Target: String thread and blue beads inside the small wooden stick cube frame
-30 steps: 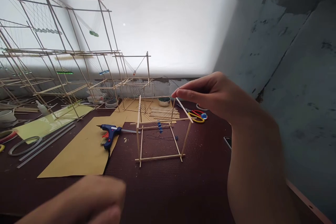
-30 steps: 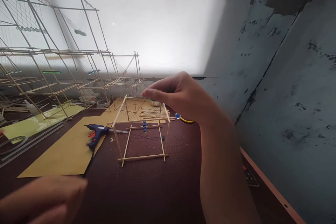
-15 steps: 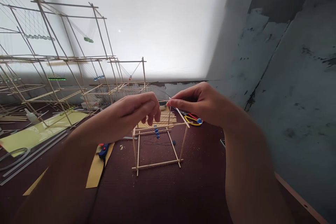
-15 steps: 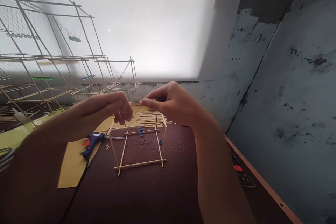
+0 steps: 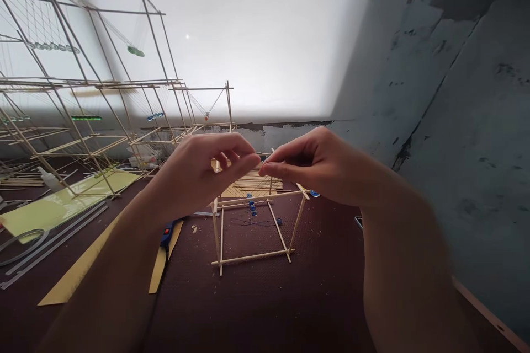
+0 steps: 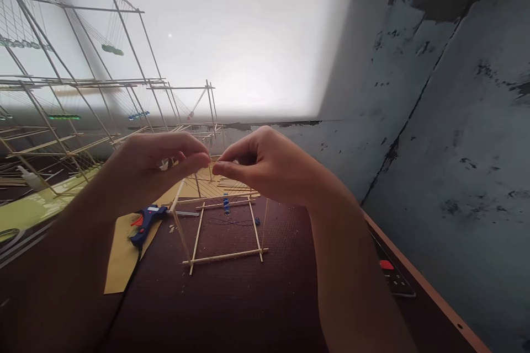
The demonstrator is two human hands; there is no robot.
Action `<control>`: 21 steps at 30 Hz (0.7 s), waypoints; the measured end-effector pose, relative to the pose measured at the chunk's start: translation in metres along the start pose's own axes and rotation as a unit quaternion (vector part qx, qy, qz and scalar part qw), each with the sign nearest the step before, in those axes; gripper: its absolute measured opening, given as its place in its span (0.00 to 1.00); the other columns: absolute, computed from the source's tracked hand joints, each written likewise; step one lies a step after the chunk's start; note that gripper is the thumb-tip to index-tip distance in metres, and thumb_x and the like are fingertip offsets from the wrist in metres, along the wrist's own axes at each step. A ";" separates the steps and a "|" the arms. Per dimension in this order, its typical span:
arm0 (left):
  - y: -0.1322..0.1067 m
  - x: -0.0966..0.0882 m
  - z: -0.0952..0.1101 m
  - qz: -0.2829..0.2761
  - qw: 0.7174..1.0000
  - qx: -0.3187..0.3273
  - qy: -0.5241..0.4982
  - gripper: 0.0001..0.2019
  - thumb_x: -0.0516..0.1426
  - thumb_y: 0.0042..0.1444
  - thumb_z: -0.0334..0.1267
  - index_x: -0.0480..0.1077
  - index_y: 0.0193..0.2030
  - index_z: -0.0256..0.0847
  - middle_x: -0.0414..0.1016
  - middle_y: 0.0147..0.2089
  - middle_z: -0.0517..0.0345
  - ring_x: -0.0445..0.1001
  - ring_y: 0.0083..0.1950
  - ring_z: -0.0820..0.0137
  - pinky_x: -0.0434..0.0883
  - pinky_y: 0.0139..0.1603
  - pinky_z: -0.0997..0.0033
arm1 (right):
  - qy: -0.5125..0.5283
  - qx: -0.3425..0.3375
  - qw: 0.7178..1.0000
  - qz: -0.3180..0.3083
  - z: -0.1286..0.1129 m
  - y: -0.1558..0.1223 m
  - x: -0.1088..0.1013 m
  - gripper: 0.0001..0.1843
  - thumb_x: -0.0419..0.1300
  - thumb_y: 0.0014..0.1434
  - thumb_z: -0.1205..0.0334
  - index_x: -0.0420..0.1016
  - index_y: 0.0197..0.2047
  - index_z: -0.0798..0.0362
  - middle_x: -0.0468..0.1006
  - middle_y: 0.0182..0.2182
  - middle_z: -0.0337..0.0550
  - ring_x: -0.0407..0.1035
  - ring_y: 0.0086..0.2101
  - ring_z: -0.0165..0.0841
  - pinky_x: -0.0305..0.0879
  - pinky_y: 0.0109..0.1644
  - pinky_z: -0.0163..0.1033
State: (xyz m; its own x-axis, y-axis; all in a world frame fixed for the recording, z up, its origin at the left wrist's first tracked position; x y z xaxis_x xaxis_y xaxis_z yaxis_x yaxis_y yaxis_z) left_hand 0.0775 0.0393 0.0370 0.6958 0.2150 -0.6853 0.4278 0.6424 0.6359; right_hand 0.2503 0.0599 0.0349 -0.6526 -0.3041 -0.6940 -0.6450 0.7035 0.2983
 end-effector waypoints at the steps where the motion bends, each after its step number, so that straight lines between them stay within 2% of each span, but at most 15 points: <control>1: -0.001 0.000 0.002 0.012 1.000 -0.001 0.011 0.10 0.57 0.63 0.42 0.77 0.35 0.40 0.78 0.32 0.60 0.72 0.31 0.76 0.68 0.32 0.76 | 0.001 0.000 1.000 -0.002 0.000 0.000 0.001 0.17 0.63 0.60 0.46 0.84 0.37 0.51 0.58 0.19 0.34 0.46 0.21 0.25 0.43 0.20 0.36; 4: -0.002 -0.002 0.004 0.032 0.999 -0.009 0.039 0.12 0.57 0.63 0.42 0.77 0.32 0.40 0.77 0.29 0.62 0.71 0.30 0.76 0.67 0.31 0.75 | -0.001 -0.002 1.000 0.003 -0.002 0.001 0.002 0.18 0.63 0.60 0.45 0.83 0.37 0.52 0.60 0.19 0.35 0.48 0.20 0.25 0.44 0.20 0.36; 7: -0.004 -0.009 0.000 0.058 0.995 -0.034 0.074 0.13 0.57 0.63 0.44 0.77 0.32 0.41 0.77 0.28 0.62 0.72 0.30 0.75 0.67 0.31 0.74 | 0.005 0.003 0.999 0.044 -0.002 0.001 -0.003 0.18 0.62 0.61 0.46 0.82 0.36 0.53 0.63 0.20 0.36 0.51 0.20 0.25 0.46 0.21 0.36; 11: -0.005 -0.025 -0.010 0.101 0.985 -0.074 0.120 0.13 0.57 0.62 0.45 0.78 0.31 0.42 0.77 0.26 0.62 0.71 0.27 0.75 0.68 0.30 0.72 | 0.039 0.046 0.994 0.089 0.009 0.003 -0.013 0.13 0.59 0.62 0.53 0.79 0.33 0.53 0.62 0.17 0.36 0.53 0.19 0.25 0.46 0.21 0.36; 14: -0.007 -0.036 -0.018 0.117 0.979 -0.087 0.143 0.12 0.58 0.60 0.45 0.79 0.31 0.45 0.78 0.27 0.64 0.73 0.27 0.74 0.69 0.31 0.71 | 0.064 0.045 0.988 0.131 0.017 0.006 -0.019 0.12 0.56 0.62 0.58 0.79 0.32 0.52 0.58 0.16 0.36 0.52 0.18 0.27 0.45 0.21 0.37; 18: -0.011 -0.045 -0.027 0.130 0.972 -0.099 0.171 0.12 0.58 0.59 0.48 0.79 0.31 0.48 0.80 0.31 0.65 0.77 0.33 0.71 0.70 0.34 0.70 | 0.071 0.044 0.983 0.161 0.022 0.012 -0.020 0.11 0.56 0.61 0.60 0.79 0.32 0.52 0.62 0.18 0.39 0.60 0.22 0.29 0.53 0.23 0.36; 21: -0.012 -0.048 -0.034 0.115 0.970 -0.127 0.174 0.12 0.58 0.58 0.49 0.80 0.34 0.48 0.80 0.30 0.63 0.79 0.36 0.67 0.69 0.32 0.71 | 0.082 0.047 0.983 0.159 0.028 0.015 -0.017 0.09 0.57 0.60 0.61 0.79 0.33 0.51 0.64 0.19 0.39 0.64 0.23 0.31 0.59 0.25 0.36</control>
Point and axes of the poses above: each hand's wrist, its own y-axis towards the middle knuckle, its own x-axis out of the palm, z = x × y, the point moved 5 cm from there along y, towards the middle knuckle
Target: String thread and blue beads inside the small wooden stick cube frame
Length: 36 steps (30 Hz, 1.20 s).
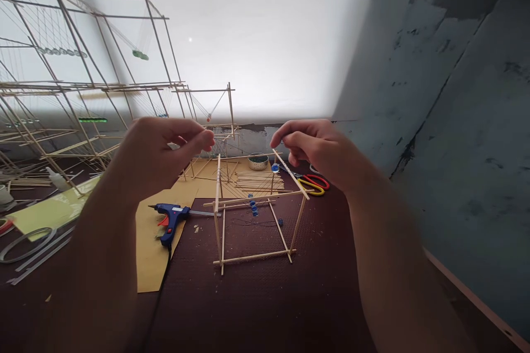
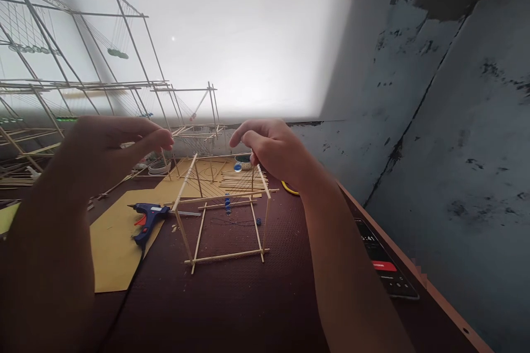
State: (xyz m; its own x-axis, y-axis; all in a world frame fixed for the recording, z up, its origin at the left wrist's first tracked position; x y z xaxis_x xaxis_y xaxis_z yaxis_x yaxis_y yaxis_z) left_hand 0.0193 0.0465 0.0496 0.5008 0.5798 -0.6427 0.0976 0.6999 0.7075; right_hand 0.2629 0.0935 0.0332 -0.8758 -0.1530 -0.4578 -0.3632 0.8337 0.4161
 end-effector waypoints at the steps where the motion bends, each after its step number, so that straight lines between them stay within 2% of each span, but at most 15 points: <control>1: 0.000 0.001 -0.002 -0.009 1.000 -0.008 -0.001 0.12 0.58 0.58 0.49 0.80 0.34 0.47 0.80 0.29 0.62 0.79 0.36 0.67 0.69 0.31 0.71 | 0.003 0.004 1.000 -0.001 0.003 0.001 0.000 0.09 0.57 0.60 0.62 0.79 0.34 0.51 0.64 0.19 0.38 0.66 0.24 0.31 0.62 0.26 0.36; 5: 0.002 0.004 -0.006 -0.054 0.998 -0.028 -0.004 0.13 0.59 0.57 0.49 0.80 0.34 0.45 0.80 0.28 0.59 0.79 0.35 0.65 0.69 0.30 0.71 | 0.001 0.008 1.000 -0.011 0.011 0.003 0.000 0.08 0.58 0.59 0.63 0.79 0.36 0.50 0.67 0.20 0.37 0.67 0.25 0.31 0.68 0.33 0.39; 12: 0.000 0.012 -0.008 -0.132 0.991 -0.016 -0.002 0.15 0.58 0.58 0.52 0.80 0.35 0.45 0.81 0.31 0.58 0.76 0.33 0.69 0.68 0.30 0.72 | 0.015 0.005 0.993 -0.118 0.011 0.001 0.008 0.07 0.60 0.59 0.61 0.79 0.37 0.52 0.80 0.33 0.43 0.76 0.37 0.35 0.73 0.43 0.39; 15: -0.002 0.016 -0.010 -0.152 0.988 -0.009 -0.029 0.15 0.58 0.58 0.52 0.80 0.35 0.44 0.79 0.30 0.59 0.72 0.27 0.73 0.65 0.26 0.74 | -0.015 0.000 0.990 -0.143 0.011 -0.001 0.008 0.09 0.62 0.59 0.59 0.80 0.39 0.52 0.82 0.36 0.44 0.76 0.38 0.36 0.72 0.41 0.39; 18: -0.002 0.020 -0.010 -0.168 0.985 0.009 -0.041 0.16 0.57 0.59 0.51 0.79 0.33 0.43 0.75 0.25 0.61 0.68 0.23 0.75 0.61 0.21 0.76 | -0.048 0.002 0.988 -0.148 0.012 -0.001 0.006 0.11 0.63 0.58 0.57 0.81 0.41 0.52 0.82 0.37 0.45 0.75 0.37 0.36 0.71 0.37 0.39; 23: -0.003 0.025 -0.004 -0.184 0.981 0.043 -0.035 0.16 0.56 0.60 0.50 0.77 0.29 0.43 0.64 0.18 0.64 0.62 0.20 0.77 0.59 0.21 0.76 | -0.065 0.013 0.989 -0.129 0.015 0.001 0.004 0.12 0.64 0.56 0.57 0.82 0.41 0.53 0.83 0.35 0.44 0.76 0.35 0.35 0.72 0.37 0.39; 30: -0.005 0.027 0.007 -0.204 0.977 0.053 -0.039 0.16 0.57 0.60 0.49 0.79 0.30 0.43 0.67 0.19 0.64 0.61 0.20 0.76 0.58 0.21 0.75 | -0.045 0.031 0.992 -0.110 0.018 0.000 0.000 0.12 0.66 0.54 0.56 0.84 0.41 0.52 0.84 0.34 0.44 0.77 0.36 0.36 0.73 0.41 0.39; 36: -0.005 0.030 0.002 -0.202 0.976 0.060 -0.059 0.14 0.60 0.57 0.51 0.82 0.33 0.46 0.77 0.27 0.60 0.70 0.27 0.74 0.65 0.26 0.75 | -0.033 0.028 0.990 -0.132 0.015 -0.003 0.000 0.15 0.66 0.55 0.53 0.85 0.42 0.53 0.84 0.34 0.45 0.76 0.35 0.35 0.73 0.40 0.39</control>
State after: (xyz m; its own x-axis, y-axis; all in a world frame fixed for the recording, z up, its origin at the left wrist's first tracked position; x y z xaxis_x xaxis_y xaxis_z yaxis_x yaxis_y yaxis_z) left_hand 0.0355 0.0598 0.0278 0.4949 0.2102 -0.8431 0.4044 0.8031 0.4376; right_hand 0.2690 0.0994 0.0201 -0.7298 -0.3356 -0.5956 -0.5562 0.7981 0.2318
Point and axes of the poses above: each hand's wrist, its own y-axis towards the middle knuckle, its own x-axis out of the palm, z = x × y, the point moved 5 cm from there along y, towards the middle knuckle
